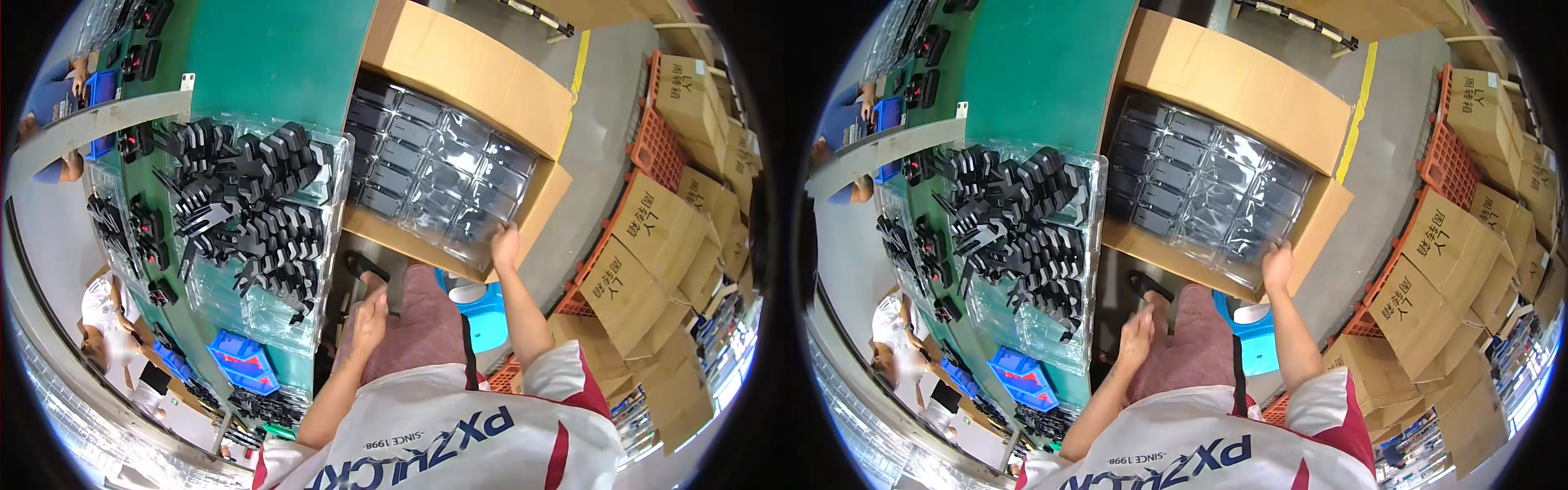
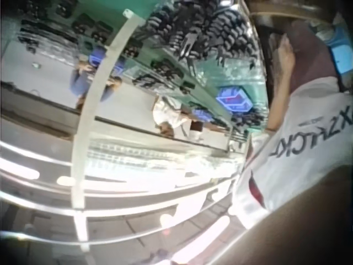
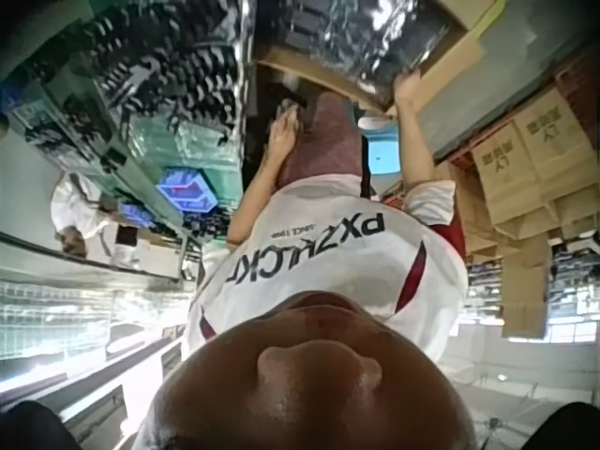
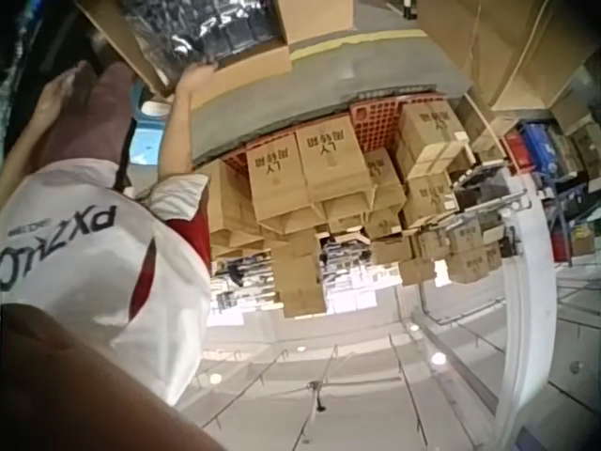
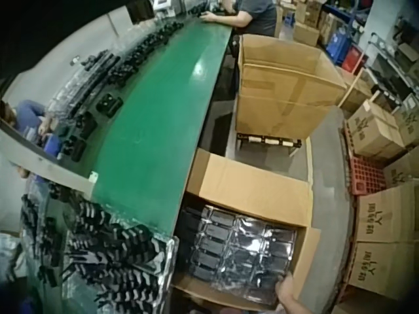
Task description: Assembling plastic brackets and components on a production line.
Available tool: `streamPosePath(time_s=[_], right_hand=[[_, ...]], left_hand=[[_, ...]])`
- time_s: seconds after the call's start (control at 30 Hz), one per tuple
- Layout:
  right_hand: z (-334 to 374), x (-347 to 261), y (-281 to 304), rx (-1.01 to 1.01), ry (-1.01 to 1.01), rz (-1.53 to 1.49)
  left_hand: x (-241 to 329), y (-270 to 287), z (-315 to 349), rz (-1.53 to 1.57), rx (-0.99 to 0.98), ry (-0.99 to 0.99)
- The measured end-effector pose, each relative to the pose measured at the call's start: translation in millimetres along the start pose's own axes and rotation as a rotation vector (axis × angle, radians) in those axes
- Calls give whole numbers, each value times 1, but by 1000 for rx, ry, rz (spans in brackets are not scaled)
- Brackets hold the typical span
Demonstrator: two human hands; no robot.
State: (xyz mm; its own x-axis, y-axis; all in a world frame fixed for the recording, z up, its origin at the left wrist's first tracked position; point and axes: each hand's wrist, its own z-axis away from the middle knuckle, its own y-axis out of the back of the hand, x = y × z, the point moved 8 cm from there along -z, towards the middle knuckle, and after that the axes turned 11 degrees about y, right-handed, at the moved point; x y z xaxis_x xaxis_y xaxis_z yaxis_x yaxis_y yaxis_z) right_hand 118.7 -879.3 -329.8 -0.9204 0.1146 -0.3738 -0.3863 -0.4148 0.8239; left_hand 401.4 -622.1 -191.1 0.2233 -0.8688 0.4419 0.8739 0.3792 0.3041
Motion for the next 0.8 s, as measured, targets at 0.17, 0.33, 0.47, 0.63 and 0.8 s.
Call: streamPosePath(time_s=[0.17,0.33,0.47,0.63,0.8], right_hand=[[17,-9,28,-21,-217,-306],[22,-13,42,31,-249,-378],[33,-8,46,74,-194,-349],[67,32,58,227,-222,-430],[79,77,80,242,-278,-296]], left_hand=[[34,-6,-116,-205,324,-190],[58,1,-218,-525,509,-7],[40,15,-279,-637,653,38],[24,-2,-308,-482,558,52],[18,-42,-320,-461,285,7]])
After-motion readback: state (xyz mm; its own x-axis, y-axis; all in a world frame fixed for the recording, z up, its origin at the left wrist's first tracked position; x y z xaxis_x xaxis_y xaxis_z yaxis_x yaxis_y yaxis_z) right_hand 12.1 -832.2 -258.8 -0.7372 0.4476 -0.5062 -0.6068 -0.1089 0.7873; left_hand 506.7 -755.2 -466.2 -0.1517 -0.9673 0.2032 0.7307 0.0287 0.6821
